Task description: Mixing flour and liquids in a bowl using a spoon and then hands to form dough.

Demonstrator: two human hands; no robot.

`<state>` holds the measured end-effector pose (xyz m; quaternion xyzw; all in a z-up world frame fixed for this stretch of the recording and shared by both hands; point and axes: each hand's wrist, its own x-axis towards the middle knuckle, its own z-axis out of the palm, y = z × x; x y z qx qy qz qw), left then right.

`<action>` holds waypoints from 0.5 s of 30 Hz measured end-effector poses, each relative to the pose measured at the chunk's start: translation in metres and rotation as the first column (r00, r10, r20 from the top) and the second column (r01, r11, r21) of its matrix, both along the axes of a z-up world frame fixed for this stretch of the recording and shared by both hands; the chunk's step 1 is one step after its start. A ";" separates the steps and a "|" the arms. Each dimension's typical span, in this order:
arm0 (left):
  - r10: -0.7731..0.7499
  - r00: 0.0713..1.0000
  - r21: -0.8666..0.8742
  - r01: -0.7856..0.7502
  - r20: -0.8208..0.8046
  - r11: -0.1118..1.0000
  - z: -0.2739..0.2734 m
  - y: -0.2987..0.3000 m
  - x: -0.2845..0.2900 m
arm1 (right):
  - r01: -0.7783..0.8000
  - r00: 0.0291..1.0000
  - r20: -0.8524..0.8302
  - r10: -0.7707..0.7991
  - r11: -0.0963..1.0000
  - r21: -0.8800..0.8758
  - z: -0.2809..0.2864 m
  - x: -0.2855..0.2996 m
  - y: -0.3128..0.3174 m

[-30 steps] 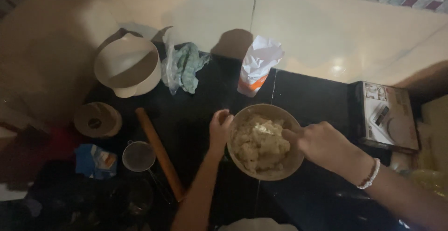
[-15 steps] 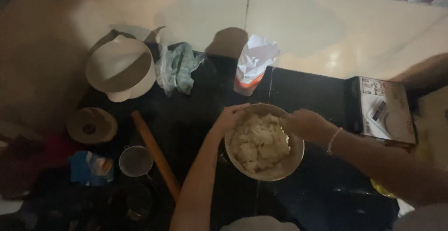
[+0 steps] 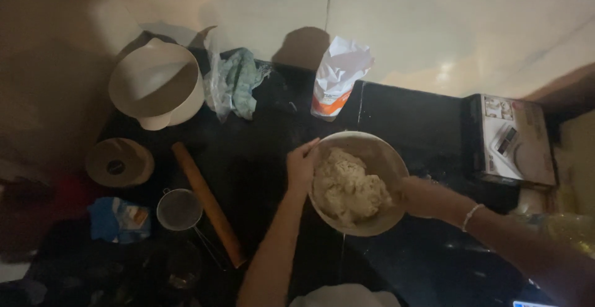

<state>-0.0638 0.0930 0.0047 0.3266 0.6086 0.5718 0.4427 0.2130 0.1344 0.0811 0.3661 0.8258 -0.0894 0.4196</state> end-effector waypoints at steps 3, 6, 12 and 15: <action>0.106 0.991 0.001 -0.107 0.084 0.994 0.002 -0.021 0.015 | 0.405 0.666 -0.427 -0.612 0.777 -0.482 -0.078 0.046 0.012; 0.214 0.962 0.003 -0.217 0.170 0.976 0.034 -0.046 0.030 | 0.347 0.784 -0.390 -0.482 0.862 -0.369 -0.045 0.027 -0.012; 0.298 0.940 -0.019 -0.299 0.167 0.954 0.047 -0.074 0.043 | 0.543 0.458 -0.399 -0.795 0.605 -0.582 -0.081 0.029 -0.013; 0.356 0.921 -0.078 -0.347 0.157 0.934 0.044 -0.082 0.045 | 0.364 0.164 -0.354 -0.921 0.390 -0.846 -0.046 0.020 -0.023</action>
